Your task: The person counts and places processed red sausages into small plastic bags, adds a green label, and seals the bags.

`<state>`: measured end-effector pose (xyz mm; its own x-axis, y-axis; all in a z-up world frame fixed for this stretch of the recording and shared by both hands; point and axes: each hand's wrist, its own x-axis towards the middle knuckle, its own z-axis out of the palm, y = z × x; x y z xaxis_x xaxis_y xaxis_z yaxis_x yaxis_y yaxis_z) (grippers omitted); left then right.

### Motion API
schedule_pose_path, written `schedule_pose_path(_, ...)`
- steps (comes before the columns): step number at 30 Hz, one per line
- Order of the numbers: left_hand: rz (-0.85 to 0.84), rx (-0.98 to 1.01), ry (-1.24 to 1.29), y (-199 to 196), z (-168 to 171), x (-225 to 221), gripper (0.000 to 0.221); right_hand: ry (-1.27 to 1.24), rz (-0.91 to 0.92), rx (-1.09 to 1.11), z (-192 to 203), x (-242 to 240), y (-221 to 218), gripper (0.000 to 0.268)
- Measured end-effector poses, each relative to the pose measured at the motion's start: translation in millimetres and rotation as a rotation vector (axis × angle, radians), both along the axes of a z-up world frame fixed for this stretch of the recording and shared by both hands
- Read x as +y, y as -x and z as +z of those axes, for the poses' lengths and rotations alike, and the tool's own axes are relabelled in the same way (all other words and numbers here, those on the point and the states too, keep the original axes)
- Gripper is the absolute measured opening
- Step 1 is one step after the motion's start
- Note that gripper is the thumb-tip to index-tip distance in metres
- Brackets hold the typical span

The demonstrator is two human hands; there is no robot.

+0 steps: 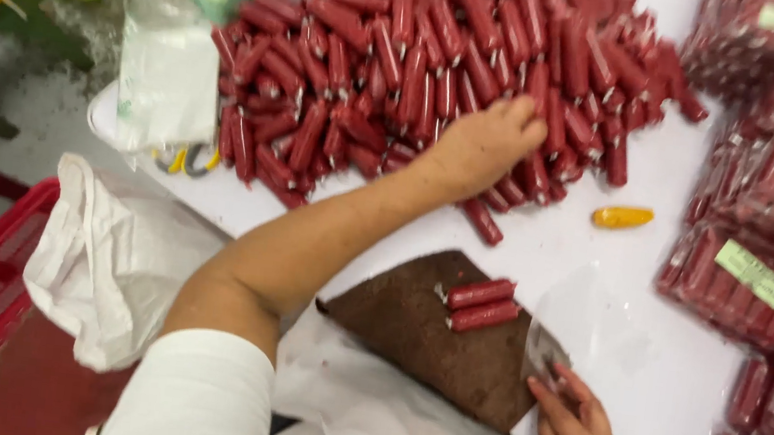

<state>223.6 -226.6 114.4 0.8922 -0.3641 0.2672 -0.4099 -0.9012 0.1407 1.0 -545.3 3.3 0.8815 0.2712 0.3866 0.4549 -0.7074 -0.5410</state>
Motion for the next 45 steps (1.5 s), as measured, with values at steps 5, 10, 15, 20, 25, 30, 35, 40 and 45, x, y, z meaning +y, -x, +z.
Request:
schedule_pose_path(5, -0.113, 0.116, 0.665, 113.0, -7.1, -10.9, 0.022, -0.091, 0.032, 0.013, 20.1, 14.9, 5.8, 0.029)
schedule_pose_path(10, -0.266, -0.124, 0.593, 176.7, -77.1, -27.5, 0.032, -0.075, -0.006, 0.003, 17.3, 20.3, 5.3, 0.035)
schedule_pose_path(15, -0.399, -0.050, 0.635, 157.5, -76.9, -11.7, 0.036, -0.051, -0.030, -0.133, 17.2, 24.2, 2.1, 0.023)
schedule_pose_path(20, 0.049, -0.197, 0.438, 96.0, -52.2, 7.5, 0.019, -0.041, -0.033, -0.110, 26.4, 26.5, 1.5, 0.020)
schedule_pose_path(25, 0.262, 0.132, 0.297, 62.2, -46.5, -0.8, 0.067, -0.057, -0.029, -0.087, 30.2, 27.2, 0.9, 0.019)
schedule_pose_path(30, 0.196, -0.375, 0.138, 78.6, -47.6, -13.2, 0.041, -0.073, 0.002, -0.036, 24.7, 22.5, 1.1, 0.024)
schedule_pose_path(35, 0.073, -0.358, -0.096, 87.4, -67.8, -22.5, 0.015, -0.065, 0.017, -0.049, 27.7, 23.4, 3.2, 0.022)
schedule_pose_path(40, 0.193, -0.241, 0.237, 72.6, -60.2, -13.2, 0.042, -0.100, -0.014, -0.091, 26.5, 26.3, 2.8, 0.021)
schedule_pose_path(45, 0.239, -0.062, 0.295, 57.0, -81.7, -0.8, 0.061, -0.073, 0.004, -0.072, 29.9, 25.7, 4.7, 0.024)
